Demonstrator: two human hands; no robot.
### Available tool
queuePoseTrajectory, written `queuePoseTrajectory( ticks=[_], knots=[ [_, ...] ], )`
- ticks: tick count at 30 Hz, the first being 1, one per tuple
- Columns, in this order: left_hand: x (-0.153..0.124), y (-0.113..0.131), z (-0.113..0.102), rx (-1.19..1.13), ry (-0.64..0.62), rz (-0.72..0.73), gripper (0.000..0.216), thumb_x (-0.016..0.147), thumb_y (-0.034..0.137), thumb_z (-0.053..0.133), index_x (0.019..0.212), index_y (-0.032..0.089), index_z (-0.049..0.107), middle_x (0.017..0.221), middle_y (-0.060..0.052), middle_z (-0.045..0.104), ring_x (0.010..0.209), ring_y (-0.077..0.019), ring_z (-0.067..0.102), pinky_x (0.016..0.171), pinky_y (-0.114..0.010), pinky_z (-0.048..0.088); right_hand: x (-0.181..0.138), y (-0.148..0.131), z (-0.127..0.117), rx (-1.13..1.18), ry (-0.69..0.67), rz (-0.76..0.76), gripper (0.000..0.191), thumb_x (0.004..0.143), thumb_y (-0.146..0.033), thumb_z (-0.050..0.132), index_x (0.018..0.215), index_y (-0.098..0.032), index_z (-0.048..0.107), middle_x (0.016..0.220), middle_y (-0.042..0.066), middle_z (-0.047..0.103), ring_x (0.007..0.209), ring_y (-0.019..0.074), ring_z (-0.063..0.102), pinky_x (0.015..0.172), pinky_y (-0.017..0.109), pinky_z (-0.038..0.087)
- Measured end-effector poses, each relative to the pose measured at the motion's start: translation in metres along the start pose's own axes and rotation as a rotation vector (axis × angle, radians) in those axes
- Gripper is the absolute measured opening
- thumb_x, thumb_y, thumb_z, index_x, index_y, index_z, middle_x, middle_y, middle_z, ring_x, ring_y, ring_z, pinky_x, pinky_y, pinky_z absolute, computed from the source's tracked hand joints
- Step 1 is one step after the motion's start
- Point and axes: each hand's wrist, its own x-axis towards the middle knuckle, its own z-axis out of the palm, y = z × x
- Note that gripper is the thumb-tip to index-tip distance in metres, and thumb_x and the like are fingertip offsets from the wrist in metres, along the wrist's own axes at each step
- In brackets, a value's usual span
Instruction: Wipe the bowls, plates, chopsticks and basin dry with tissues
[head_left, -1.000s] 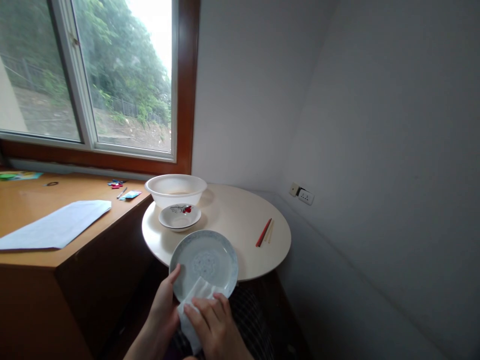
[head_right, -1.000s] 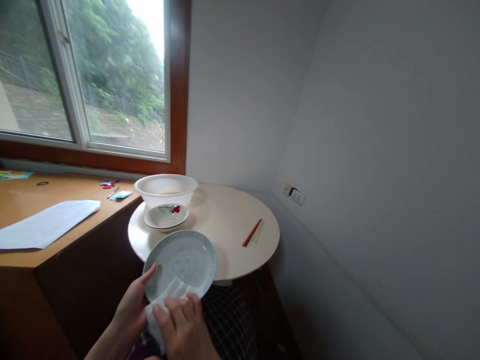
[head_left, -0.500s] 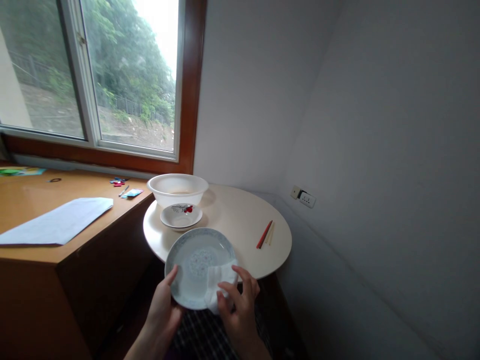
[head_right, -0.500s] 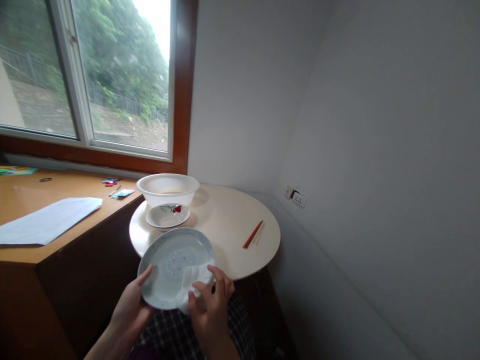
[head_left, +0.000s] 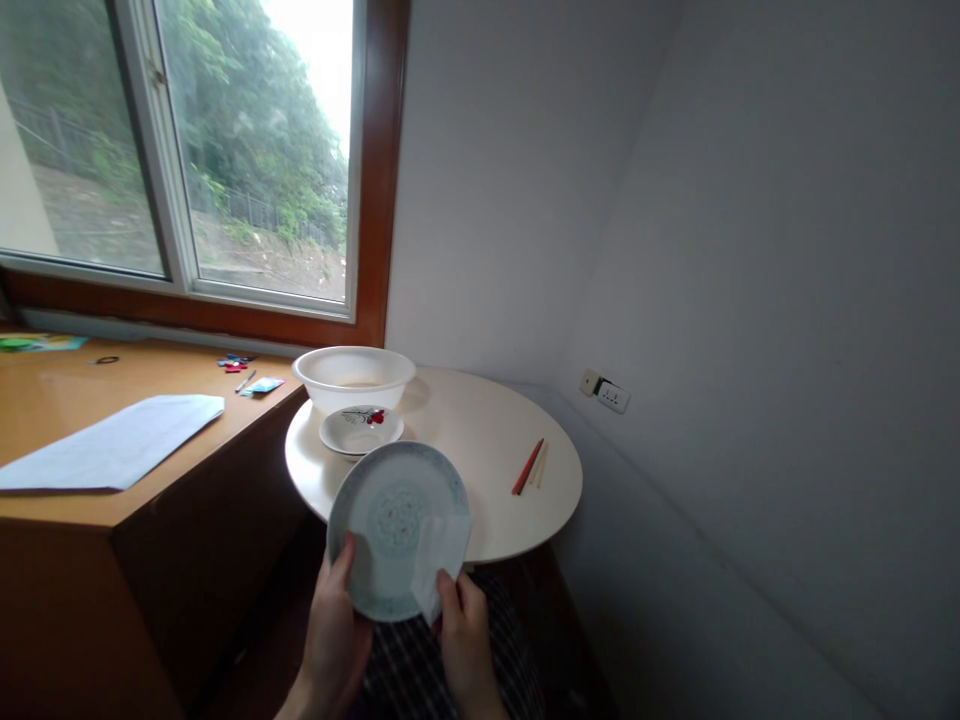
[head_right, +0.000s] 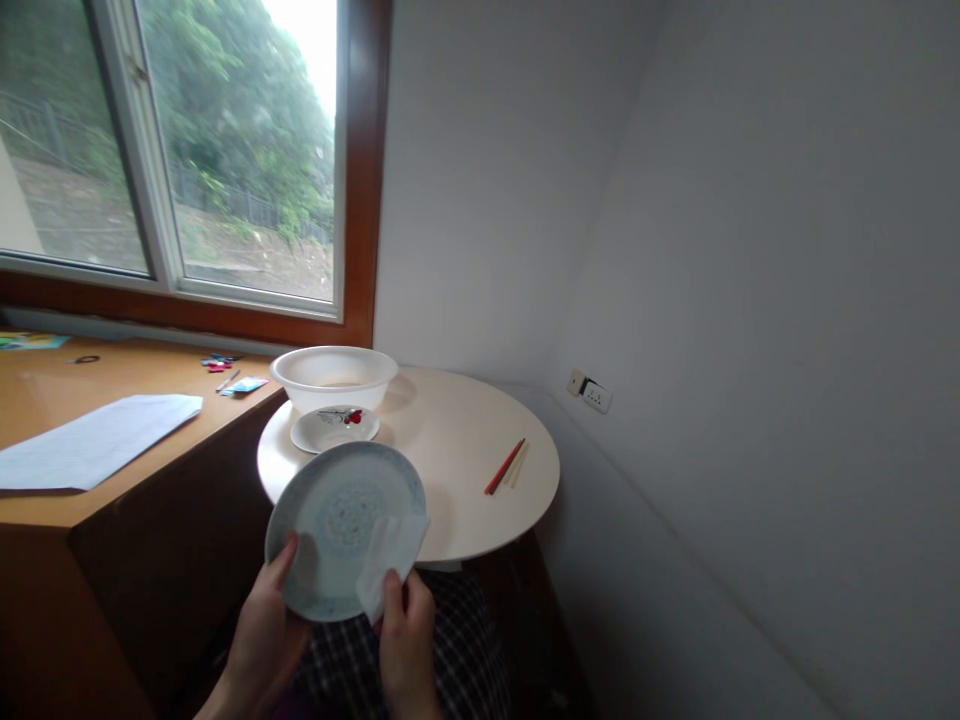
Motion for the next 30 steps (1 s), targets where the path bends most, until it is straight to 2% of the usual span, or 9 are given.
queuePoseTrajectory(
  ticks=[3, 7, 10, 13, 17, 20, 23, 27, 30],
  knots=[
    [0.000, -0.002, -0.001, -0.014, -0.022, 0.006, 0.037, 0.084, 0.026, 0.050, 0.120, 0.021, 0.052, 0.103, -0.005, 0.066, 0.093, -0.0208, 0.063, 0.085, -0.033, 0.050, 0.001, 0.003, 0.002, 0.098, 0.027, 0.164, 0.044, 0.062, -0.057, 0.061, 0.068, -0.013, 0.061, 0.051, -0.001, 0.052, 0.044, 0.0097, 0.040, 0.040, 0.022, 0.030],
    [-0.002, -0.005, -0.001, -0.035, -0.078, -0.010, 0.043, 0.079, 0.035, 0.056, 0.120, 0.020, 0.052, 0.104, -0.006, 0.065, 0.095, -0.0223, 0.062, 0.086, -0.034, 0.049, -0.003, 0.007, 0.011, 0.242, 0.130, 0.351, 0.046, 0.053, -0.057, 0.068, 0.069, -0.015, 0.058, 0.044, -0.005, 0.045, 0.038, 0.0069, 0.035, 0.036, 0.020, 0.021],
    [-0.002, -0.007, -0.001, -0.018, -0.124, -0.023, 0.048, 0.075, 0.039, 0.060, 0.118, 0.018, 0.053, 0.103, -0.007, 0.066, 0.097, -0.0241, 0.061, 0.086, -0.035, 0.048, -0.010, 0.008, 0.020, 0.346, 0.125, 0.424, 0.053, 0.047, -0.062, 0.069, 0.069, -0.016, 0.054, 0.042, -0.008, 0.042, 0.035, 0.0049, 0.031, 0.035, 0.018, 0.019],
    [0.002, -0.007, -0.004, 0.019, -0.143, -0.017, 0.052, 0.072, 0.043, 0.063, 0.115, 0.016, 0.055, 0.101, -0.007, 0.067, 0.096, -0.0255, 0.061, 0.085, -0.036, 0.049, -0.014, 0.011, 0.021, 0.387, 0.100, 0.435, 0.058, 0.046, -0.062, 0.070, 0.076, -0.015, 0.056, 0.043, -0.007, 0.045, 0.036, 0.0053, 0.034, 0.035, 0.017, 0.019],
    [0.014, -0.005, -0.009, 0.077, -0.173, -0.034, 0.047, 0.072, 0.043, 0.062, 0.111, 0.016, 0.058, 0.098, -0.008, 0.068, 0.094, -0.0255, 0.062, 0.082, -0.035, 0.050, -0.006, 0.021, 0.009, 0.303, 0.219, 0.427, 0.046, 0.053, -0.051, 0.072, 0.078, -0.015, 0.058, 0.054, -0.002, 0.057, 0.045, 0.0097, 0.047, 0.038, 0.019, 0.028],
    [0.020, 0.004, -0.007, 0.128, -0.218, -0.073, 0.046, 0.073, 0.038, 0.062, 0.113, 0.016, 0.057, 0.098, -0.009, 0.068, 0.093, -0.0261, 0.063, 0.080, -0.035, 0.050, 0.003, 0.027, 0.001, 0.306, 0.232, 0.353, 0.039, 0.059, -0.049, 0.069, 0.076, -0.016, 0.059, 0.052, -0.002, 0.056, 0.044, 0.0115, 0.048, 0.037, 0.021, 0.029],
    [0.019, 0.013, -0.004, 0.200, -0.346, -0.065, 0.052, 0.071, 0.036, 0.064, 0.118, 0.016, 0.055, 0.100, -0.010, 0.068, 0.096, -0.0273, 0.061, 0.081, -0.035, 0.050, 0.008, 0.024, 0.002, 0.392, 0.181, 0.288, 0.039, 0.059, -0.053, 0.067, 0.068, -0.016, 0.057, 0.043, -0.005, 0.048, 0.036, 0.0085, 0.039, 0.034, 0.020, 0.023],
    [0.013, 0.006, -0.005, 0.256, -0.471, 0.066, 0.054, 0.070, 0.038, 0.065, 0.117, 0.014, 0.054, 0.105, -0.010, 0.066, 0.101, -0.0284, 0.059, 0.085, -0.035, 0.047, 0.003, 0.007, 0.014, 0.540, 0.144, 0.255, 0.040, 0.060, -0.054, 0.067, 0.066, -0.016, 0.055, 0.039, -0.008, 0.042, 0.032, 0.0058, 0.033, 0.033, 0.019, 0.018],
    [0.009, -0.018, -0.011, 0.343, -0.424, 0.211, 0.051, 0.066, 0.040, 0.069, 0.109, 0.013, 0.059, 0.101, -0.010, 0.067, 0.100, -0.0280, 0.059, 0.087, -0.035, 0.046, -0.003, -0.004, 0.022, 0.630, 0.163, 0.248, 0.043, 0.062, -0.051, 0.067, 0.085, -0.016, 0.060, 0.060, 0.000, 0.062, 0.047, 0.0120, 0.054, 0.038, 0.020, 0.033]
  ],
)
